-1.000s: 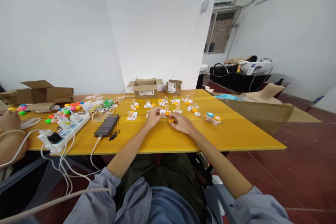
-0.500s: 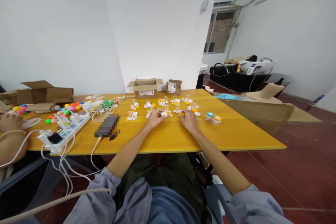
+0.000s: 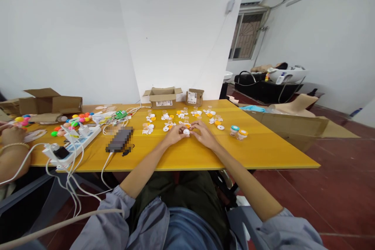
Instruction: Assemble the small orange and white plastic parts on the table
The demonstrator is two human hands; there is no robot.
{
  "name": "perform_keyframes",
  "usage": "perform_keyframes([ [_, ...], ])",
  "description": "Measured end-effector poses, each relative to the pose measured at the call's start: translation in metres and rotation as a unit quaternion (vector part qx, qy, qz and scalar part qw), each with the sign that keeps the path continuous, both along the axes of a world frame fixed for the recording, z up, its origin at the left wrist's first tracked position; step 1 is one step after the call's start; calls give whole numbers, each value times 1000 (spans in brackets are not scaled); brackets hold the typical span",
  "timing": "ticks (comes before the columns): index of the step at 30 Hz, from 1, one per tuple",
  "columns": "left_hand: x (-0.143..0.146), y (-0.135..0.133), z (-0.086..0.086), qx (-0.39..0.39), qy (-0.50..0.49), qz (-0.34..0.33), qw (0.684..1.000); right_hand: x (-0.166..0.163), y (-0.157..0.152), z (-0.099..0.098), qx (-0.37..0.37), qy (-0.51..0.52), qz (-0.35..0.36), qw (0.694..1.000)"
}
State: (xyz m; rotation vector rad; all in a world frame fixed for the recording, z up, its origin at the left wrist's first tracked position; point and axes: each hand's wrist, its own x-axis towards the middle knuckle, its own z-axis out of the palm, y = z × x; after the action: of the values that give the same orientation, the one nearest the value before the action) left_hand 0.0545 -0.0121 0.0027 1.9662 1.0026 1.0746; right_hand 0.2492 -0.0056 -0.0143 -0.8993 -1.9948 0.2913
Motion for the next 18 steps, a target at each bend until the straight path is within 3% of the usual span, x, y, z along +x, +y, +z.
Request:
perform_keyframes([
  [18, 2, -3, 2, -38, -6, -36, 999, -3, -4, 0, 19, -65, 36, 997],
])
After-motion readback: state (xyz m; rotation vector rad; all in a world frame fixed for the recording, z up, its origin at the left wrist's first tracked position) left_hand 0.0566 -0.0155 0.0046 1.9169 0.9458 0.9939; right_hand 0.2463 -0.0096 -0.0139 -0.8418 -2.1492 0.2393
